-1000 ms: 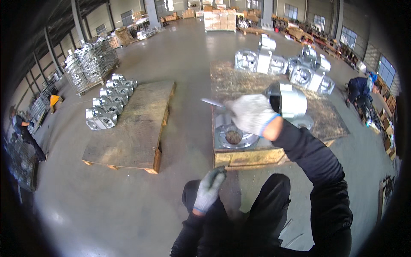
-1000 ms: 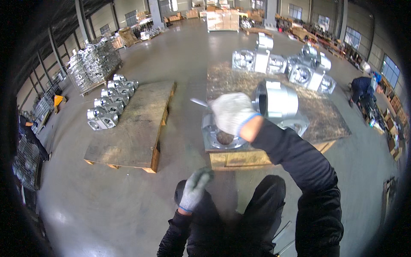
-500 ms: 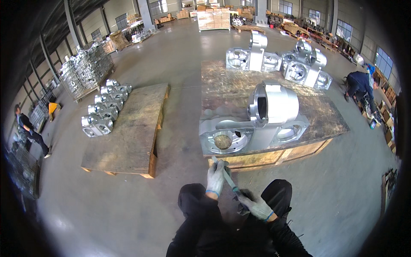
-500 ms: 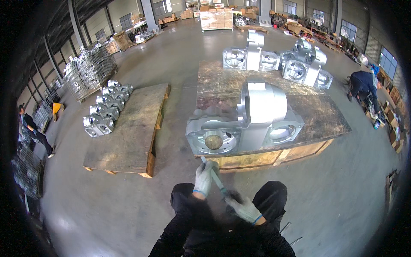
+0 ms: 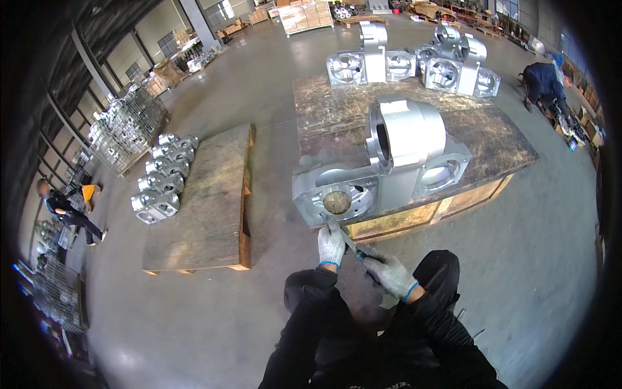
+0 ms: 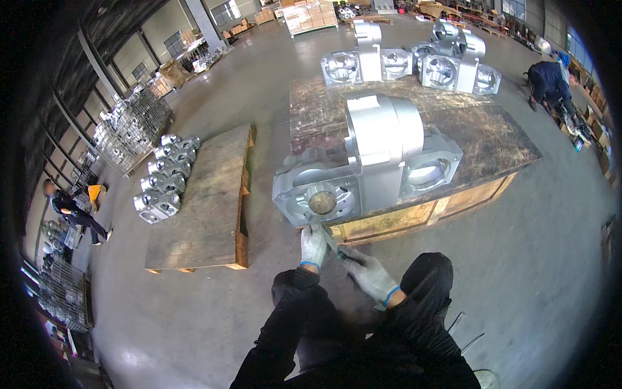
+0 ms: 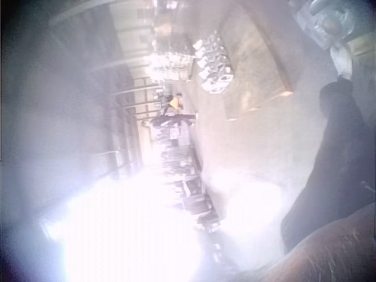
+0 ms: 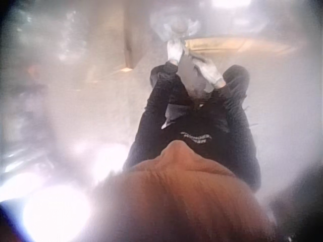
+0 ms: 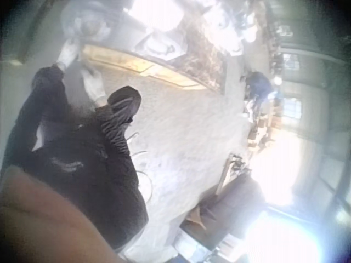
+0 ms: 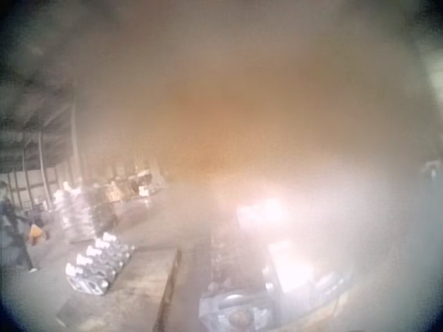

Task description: The person smooths and deburrs a metal casting using a sanding block and a metal file. They rotate the part to work different edges and surfaces, then place it on a wooden pallet with other finished parts.

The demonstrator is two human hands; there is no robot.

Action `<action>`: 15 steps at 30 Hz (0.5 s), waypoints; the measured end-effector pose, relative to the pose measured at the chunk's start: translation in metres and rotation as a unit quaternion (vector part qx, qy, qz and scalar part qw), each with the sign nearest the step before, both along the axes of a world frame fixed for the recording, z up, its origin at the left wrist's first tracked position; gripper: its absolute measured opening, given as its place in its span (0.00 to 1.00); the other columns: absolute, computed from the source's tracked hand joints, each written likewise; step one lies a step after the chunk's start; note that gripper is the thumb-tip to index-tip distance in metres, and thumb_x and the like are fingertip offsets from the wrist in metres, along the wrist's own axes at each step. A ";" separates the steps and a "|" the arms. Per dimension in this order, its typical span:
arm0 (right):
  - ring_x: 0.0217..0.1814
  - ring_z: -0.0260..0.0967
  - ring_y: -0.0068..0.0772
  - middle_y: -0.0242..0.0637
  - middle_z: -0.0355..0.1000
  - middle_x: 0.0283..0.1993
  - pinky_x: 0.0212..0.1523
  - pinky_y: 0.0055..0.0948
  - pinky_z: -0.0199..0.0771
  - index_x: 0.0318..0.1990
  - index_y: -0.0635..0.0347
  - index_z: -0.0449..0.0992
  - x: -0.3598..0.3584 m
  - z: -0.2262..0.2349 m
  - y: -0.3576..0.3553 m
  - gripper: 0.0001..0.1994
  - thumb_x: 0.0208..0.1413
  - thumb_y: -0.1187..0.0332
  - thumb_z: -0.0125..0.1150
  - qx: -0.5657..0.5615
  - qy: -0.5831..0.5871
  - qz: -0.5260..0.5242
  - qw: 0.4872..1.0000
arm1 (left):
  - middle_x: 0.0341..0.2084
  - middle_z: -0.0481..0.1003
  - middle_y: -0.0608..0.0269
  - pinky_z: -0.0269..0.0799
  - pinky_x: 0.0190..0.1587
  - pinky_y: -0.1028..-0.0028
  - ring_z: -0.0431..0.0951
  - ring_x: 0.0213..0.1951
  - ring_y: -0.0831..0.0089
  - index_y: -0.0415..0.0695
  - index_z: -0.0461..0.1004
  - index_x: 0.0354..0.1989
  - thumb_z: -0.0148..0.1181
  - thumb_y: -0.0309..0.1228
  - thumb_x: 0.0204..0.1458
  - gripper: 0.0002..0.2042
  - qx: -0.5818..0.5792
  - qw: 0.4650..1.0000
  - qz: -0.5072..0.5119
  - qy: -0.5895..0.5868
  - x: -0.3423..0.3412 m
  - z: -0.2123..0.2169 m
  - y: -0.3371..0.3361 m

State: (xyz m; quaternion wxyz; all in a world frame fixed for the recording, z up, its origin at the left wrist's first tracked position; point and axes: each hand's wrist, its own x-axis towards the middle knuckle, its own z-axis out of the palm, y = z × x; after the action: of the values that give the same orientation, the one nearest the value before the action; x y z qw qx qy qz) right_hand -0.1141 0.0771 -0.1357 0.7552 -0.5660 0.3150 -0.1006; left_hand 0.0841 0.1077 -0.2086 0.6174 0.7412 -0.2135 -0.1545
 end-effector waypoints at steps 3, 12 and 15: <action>0.32 0.68 0.15 0.22 0.70 0.33 0.30 0.18 0.67 0.63 0.52 0.76 -0.007 -0.001 -0.011 0.18 0.69 0.61 0.58 0.170 -0.020 0.009 0.985 | 0.20 0.78 0.55 0.72 0.33 0.62 0.77 0.25 0.65 0.33 0.76 0.28 0.46 0.51 0.71 0.30 0.000 0.997 0.022 0.074 0.000 -0.006 -0.003; 0.50 0.75 0.68 0.63 0.77 0.46 0.49 0.54 0.77 0.67 0.58 0.69 -0.009 -0.003 0.007 0.24 0.68 0.58 0.57 -0.325 -0.015 -0.017 0.945 | 0.22 0.76 0.62 0.69 0.21 0.71 0.74 0.19 0.72 0.40 0.75 0.33 0.52 0.51 0.69 0.24 -0.064 0.971 -0.022 0.231 -0.010 0.005 -0.009; 0.56 0.75 0.64 0.65 0.77 0.49 0.53 0.49 0.78 0.71 0.58 0.64 -0.020 -0.002 0.026 0.29 0.66 0.58 0.59 -0.332 -0.007 -0.067 0.941 | 0.20 0.74 0.64 0.67 0.19 0.72 0.72 0.17 0.73 0.44 0.74 0.29 0.53 0.53 0.68 0.24 -0.089 0.955 -0.059 0.276 -0.024 0.009 -0.014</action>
State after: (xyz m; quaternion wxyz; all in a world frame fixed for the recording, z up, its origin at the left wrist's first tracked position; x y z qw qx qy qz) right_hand -0.1343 0.1030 -0.1378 0.5180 -0.7615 0.2957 -0.2537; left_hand 0.0605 0.0934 -0.1995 0.7052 0.5978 -0.0909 -0.3702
